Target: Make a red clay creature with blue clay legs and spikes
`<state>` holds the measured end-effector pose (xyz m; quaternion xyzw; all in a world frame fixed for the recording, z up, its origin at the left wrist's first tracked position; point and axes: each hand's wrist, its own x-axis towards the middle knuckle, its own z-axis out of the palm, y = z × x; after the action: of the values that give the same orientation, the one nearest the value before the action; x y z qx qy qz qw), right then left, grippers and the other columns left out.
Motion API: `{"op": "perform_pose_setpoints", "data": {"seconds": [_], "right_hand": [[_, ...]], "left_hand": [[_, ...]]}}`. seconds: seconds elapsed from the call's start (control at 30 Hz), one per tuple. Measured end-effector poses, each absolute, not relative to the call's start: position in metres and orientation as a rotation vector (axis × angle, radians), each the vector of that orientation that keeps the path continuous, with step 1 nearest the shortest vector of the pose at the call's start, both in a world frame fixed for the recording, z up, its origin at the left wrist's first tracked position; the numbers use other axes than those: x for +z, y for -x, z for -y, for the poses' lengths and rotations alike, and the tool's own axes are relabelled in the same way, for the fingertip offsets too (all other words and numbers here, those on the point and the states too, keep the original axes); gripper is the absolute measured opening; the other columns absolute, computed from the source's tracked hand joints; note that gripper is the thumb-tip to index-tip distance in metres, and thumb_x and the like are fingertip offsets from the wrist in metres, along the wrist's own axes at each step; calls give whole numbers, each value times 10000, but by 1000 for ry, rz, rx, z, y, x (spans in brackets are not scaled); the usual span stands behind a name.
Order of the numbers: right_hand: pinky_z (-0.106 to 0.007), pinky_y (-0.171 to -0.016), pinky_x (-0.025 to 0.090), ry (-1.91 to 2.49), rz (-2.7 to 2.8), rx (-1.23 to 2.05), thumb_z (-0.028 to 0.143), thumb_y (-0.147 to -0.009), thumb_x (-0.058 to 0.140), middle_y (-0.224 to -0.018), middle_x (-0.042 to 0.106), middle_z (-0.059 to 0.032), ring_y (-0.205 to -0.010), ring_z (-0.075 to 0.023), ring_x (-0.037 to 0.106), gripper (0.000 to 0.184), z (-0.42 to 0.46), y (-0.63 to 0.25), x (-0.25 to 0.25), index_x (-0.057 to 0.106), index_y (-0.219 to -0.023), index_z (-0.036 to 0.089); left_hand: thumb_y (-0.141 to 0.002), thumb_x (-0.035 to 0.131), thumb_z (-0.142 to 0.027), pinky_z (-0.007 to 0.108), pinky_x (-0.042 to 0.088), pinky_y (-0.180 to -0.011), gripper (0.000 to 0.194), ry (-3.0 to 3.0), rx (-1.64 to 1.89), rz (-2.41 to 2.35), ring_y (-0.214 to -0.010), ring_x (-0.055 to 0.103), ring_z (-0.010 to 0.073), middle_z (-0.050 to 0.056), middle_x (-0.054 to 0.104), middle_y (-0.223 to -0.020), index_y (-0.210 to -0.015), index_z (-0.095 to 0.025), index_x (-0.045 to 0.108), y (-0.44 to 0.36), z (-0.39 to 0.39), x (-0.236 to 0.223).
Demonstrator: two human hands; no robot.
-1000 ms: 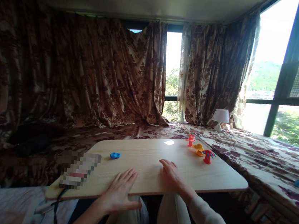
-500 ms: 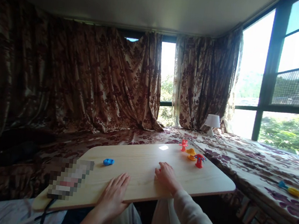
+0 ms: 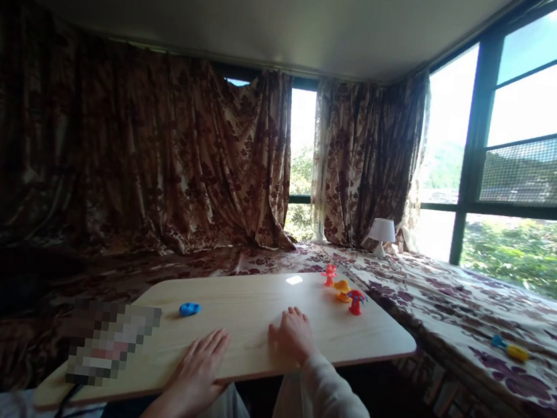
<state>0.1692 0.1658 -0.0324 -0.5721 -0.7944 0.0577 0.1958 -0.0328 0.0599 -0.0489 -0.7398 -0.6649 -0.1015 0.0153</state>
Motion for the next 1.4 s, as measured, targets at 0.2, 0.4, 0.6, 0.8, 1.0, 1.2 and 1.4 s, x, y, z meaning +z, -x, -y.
{"op": "perform_pose_setpoints", "data": {"seconds": [0.2, 0.4, 0.6, 0.8, 1.0, 1.2, 1.4], "right_hand": [[-438, -1084, 275, 1653, 2249, 115, 212, -918, 331, -1434, 392, -208, -1350, -296, 320, 481, -143, -188, -42, 437, -1352, 34], [-424, -1099, 238, 1504, 2399, 32, 120, -862, 386, -1431, 410, -180, -1363, -287, 290, 477, -128, -161, -42, 480, -1325, 51], [-489, -1057, 264, 1590, 2272, 21, 274, -923, 366, -1255, 574, -177, -1279, -305, 408, 355, -161, -157, -37, 615, -1117, 111], [-470, -1075, 252, 1631, 2265, 43, 266, -917, 365, -1411, 446, -152, -1347, -281, 322, 413, -149, -183, -39, 519, -1278, 137], [-418, -1103, 220, 1481, 2333, 24, 221, -909, 352, -1436, 427, -113, -1381, -261, 258, 432, -116, -166, -44, 524, -1297, 137], [-496, -1078, 189, 1521, 2320, -20, 289, -933, 360, -1264, 582, -138, -1337, -298, 322, 347, -141, -142, -36, 635, -1098, 158], [-553, -1019, 273, 1585, 2329, 24, 327, -924, 382, -1341, 499, -186, -1330, -344, 320, 364, -169, -160, -28, 622, -1120, 136]], "left_hand": [[-659, 452, -282, 421, 103, -1152, 799, 2290, -331, 2080, -1409, 205, 231, 86, 286, -1518, -1423, -89, 321, 31, -58, -49], [-667, 445, -276, 425, 117, -1150, 785, 2274, -323, 2059, -1402, 224, 240, 103, 310, -1509, -1416, -71, 332, 30, -55, -45], [-652, 455, -272, 422, 124, -1150, 809, 2279, -308, 2050, -1403, 219, 241, 109, 295, -1514, -1421, -63, 316, 28, -59, -44], [-636, 456, -260, 425, 101, -1152, 827, 2277, -346, 2085, -1409, 200, 235, 93, 283, -1522, -1428, -78, 304, 30, -60, -51], [-662, 447, -288, 422, 110, -1150, 802, 2270, -334, 2060, -1404, 214, 231, 101, 294, -1517, -1423, -73, 314, 31, -57, -50], [-673, 441, -297, 435, 131, -1142, 783, 2258, -306, 2040, -1399, 229, 244, 110, 313, -1508, -1414, -70, 334, 29, -58, -48], [-679, 441, -306, 424, 129, -1143, 777, 2269, -352, 2018, -1395, 238, 237, 109, 320, -1505, -1411, -67, 340, 30, -62, -50]]}}
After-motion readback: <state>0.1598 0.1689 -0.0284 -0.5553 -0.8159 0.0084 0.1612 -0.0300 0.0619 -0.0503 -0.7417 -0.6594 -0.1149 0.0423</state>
